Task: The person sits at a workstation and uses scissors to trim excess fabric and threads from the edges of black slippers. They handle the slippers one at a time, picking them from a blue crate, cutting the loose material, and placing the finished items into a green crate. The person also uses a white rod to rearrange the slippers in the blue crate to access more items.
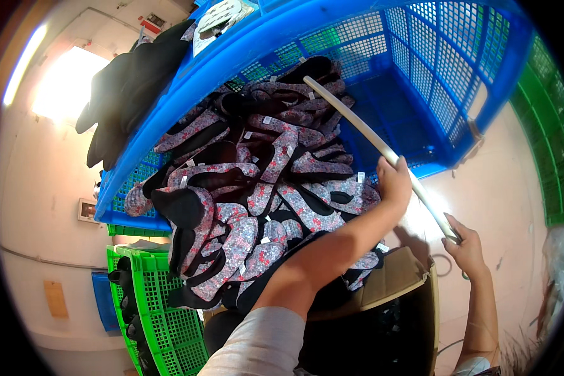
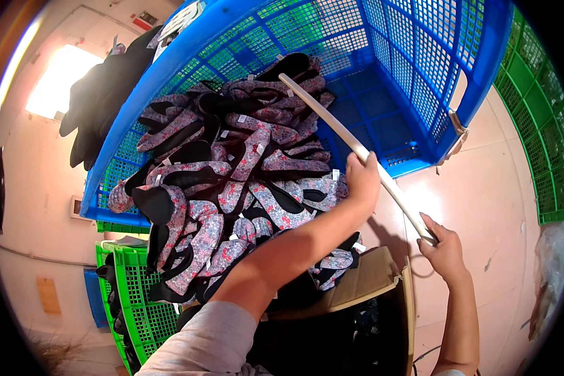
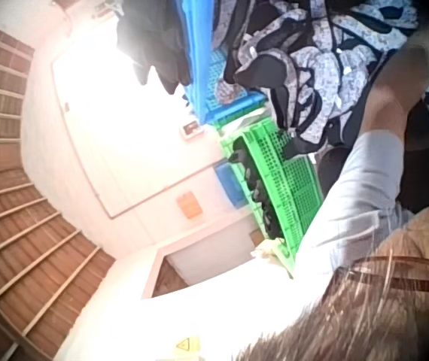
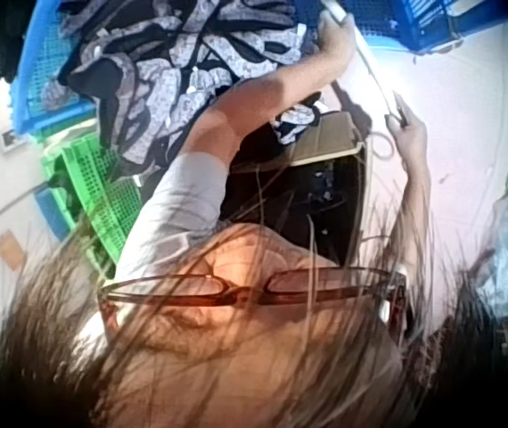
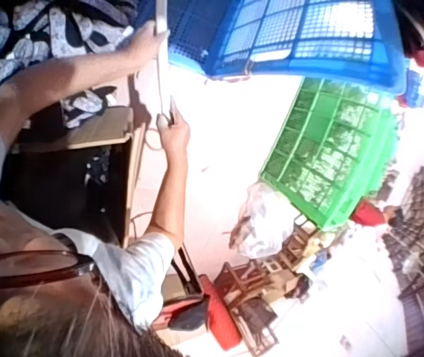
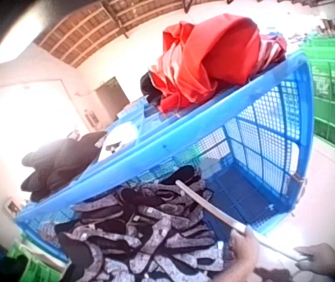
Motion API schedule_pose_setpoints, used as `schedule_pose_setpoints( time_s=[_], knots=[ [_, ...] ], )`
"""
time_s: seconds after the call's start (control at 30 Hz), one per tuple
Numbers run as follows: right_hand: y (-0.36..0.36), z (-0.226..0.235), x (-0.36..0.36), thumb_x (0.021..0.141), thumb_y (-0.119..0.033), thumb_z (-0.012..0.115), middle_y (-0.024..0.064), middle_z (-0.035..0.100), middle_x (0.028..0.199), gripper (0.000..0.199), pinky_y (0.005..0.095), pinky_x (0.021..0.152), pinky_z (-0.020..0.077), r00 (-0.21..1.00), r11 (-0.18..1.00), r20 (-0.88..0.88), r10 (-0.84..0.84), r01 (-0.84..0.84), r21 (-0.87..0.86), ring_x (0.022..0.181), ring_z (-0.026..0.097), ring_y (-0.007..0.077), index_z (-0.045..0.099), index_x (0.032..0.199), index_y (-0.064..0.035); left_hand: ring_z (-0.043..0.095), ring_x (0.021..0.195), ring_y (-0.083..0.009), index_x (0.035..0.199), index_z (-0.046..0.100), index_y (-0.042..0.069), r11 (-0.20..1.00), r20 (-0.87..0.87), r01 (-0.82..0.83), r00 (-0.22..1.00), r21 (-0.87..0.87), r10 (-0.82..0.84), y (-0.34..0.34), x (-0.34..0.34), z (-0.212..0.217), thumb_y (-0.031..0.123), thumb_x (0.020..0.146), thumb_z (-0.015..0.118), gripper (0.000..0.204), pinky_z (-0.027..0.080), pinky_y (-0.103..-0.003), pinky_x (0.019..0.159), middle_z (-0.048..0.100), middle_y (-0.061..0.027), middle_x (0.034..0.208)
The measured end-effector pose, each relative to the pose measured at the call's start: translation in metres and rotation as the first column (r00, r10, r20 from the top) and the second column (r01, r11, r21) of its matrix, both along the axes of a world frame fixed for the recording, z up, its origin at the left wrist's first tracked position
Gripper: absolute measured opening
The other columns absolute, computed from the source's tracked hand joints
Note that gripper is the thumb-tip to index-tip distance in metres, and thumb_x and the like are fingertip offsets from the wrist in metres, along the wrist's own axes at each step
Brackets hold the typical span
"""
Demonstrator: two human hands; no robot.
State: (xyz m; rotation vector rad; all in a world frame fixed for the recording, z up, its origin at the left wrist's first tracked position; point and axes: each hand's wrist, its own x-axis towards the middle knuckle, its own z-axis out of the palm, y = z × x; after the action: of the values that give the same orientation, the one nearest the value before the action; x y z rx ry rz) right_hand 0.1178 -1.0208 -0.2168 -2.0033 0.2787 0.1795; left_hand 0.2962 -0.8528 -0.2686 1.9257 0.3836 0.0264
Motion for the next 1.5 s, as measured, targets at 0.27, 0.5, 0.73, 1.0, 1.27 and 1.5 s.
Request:
schedule_pose_setpoints(
  time_s=[0.27, 0.5, 0.73, 1.0, 1.27, 1.5],
  knots=[
    [0.011, 0.032, 0.063, 0.075, -0.008, 0.068, 0.0150, 0.068, 0.080, 0.058, 0.0362, 0.070, 0.0525, 0.975, 0.919, -0.020, 0.222, -0.216, -0.328, 0.068, 0.065, 0.0260, 0.064, 0.132, -0.0184, 0.056, 0.071, -0.0252, 0.107, 0.044, 0.006, 0.438, -0.479, -0.416, 0.877, -0.797, -0.038, 0.056, 0.090, 0.012, 0.026, 0.094, 0.069, 0.034, 0.055, -0.045, 0.071, 0.051, -0.0096, 0.081],
    [-0.019, 0.095, 0.069, 0.071, -0.002, 0.064, 0.0154, 0.062, 0.071, 0.056, 0.0349, 0.066, 0.0501, 0.930, 0.878, -0.042, 0.365, -0.359, -0.317, 0.062, 0.059, 0.0251, 0.068, 0.126, -0.0136, 0.050, 0.060, -0.0190, 0.098, 0.047, 0.006, 0.348, -0.392, -0.476, 0.874, -0.808, 0.287, 0.066, 0.065, 0.058, 0.015, 0.093, 0.066, 0.021, 0.050, -0.036, 0.061, 0.047, -0.0042, 0.071],
    [-0.039, 0.095, 0.034, 0.076, -0.002, 0.066, 0.0146, 0.063, 0.072, 0.053, 0.0330, 0.065, 0.0518, 0.937, 0.900, -0.002, 0.348, -0.335, -0.279, 0.061, 0.061, 0.0221, 0.067, 0.127, -0.0158, 0.045, 0.055, -0.0173, 0.091, 0.046, 0.011, 0.330, -0.368, -0.435, 0.896, -0.838, 0.247, 0.043, 0.032, 0.073, 0.017, 0.093, 0.065, 0.021, 0.043, -0.036, 0.058, 0.044, -0.0006, 0.064],
    [-0.012, 0.080, 0.033, 0.076, -0.004, 0.066, 0.0154, 0.066, 0.076, 0.053, 0.0371, 0.067, 0.0525, 0.972, 0.941, -0.069, 0.223, -0.233, -0.245, 0.067, 0.065, 0.0264, 0.066, 0.128, -0.0146, 0.050, 0.063, -0.0191, 0.090, 0.048, 0.010, 0.454, -0.364, -0.384, 0.922, -0.804, 0.136, 0.049, 0.066, 0.050, 0.021, 0.095, 0.065, 0.022, 0.048, -0.038, 0.064, 0.047, -0.0033, 0.072],
    [0.003, 0.102, 0.063, 0.075, -0.007, 0.068, 0.0160, 0.068, 0.078, 0.053, 0.0405, 0.070, 0.0527, 0.966, 0.858, -0.041, 0.255, -0.246, -0.452, 0.070, 0.066, 0.0310, 0.067, 0.128, -0.0154, 0.056, 0.072, -0.0204, 0.092, 0.047, 0.006, 0.430, -0.497, -0.434, 0.867, -0.792, -0.040, 0.060, 0.106, 0.032, 0.023, 0.096, 0.065, 0.025, 0.056, -0.040, 0.073, 0.051, -0.0071, 0.082],
    [-0.013, 0.134, 0.074, 0.075, -0.006, 0.066, 0.0152, 0.067, 0.074, 0.052, 0.0390, 0.068, 0.0522, 0.938, 0.800, -0.125, 0.324, -0.342, -0.493, 0.066, 0.064, 0.0291, 0.068, 0.126, -0.0161, 0.057, 0.073, -0.0202, 0.095, 0.048, 0.005, 0.369, -0.492, -0.468, 0.870, -0.803, 0.030, 0.055, 0.088, 0.028, 0.024, 0.095, 0.066, 0.026, 0.056, -0.038, 0.073, 0.051, -0.0069, 0.083]
  ],
)
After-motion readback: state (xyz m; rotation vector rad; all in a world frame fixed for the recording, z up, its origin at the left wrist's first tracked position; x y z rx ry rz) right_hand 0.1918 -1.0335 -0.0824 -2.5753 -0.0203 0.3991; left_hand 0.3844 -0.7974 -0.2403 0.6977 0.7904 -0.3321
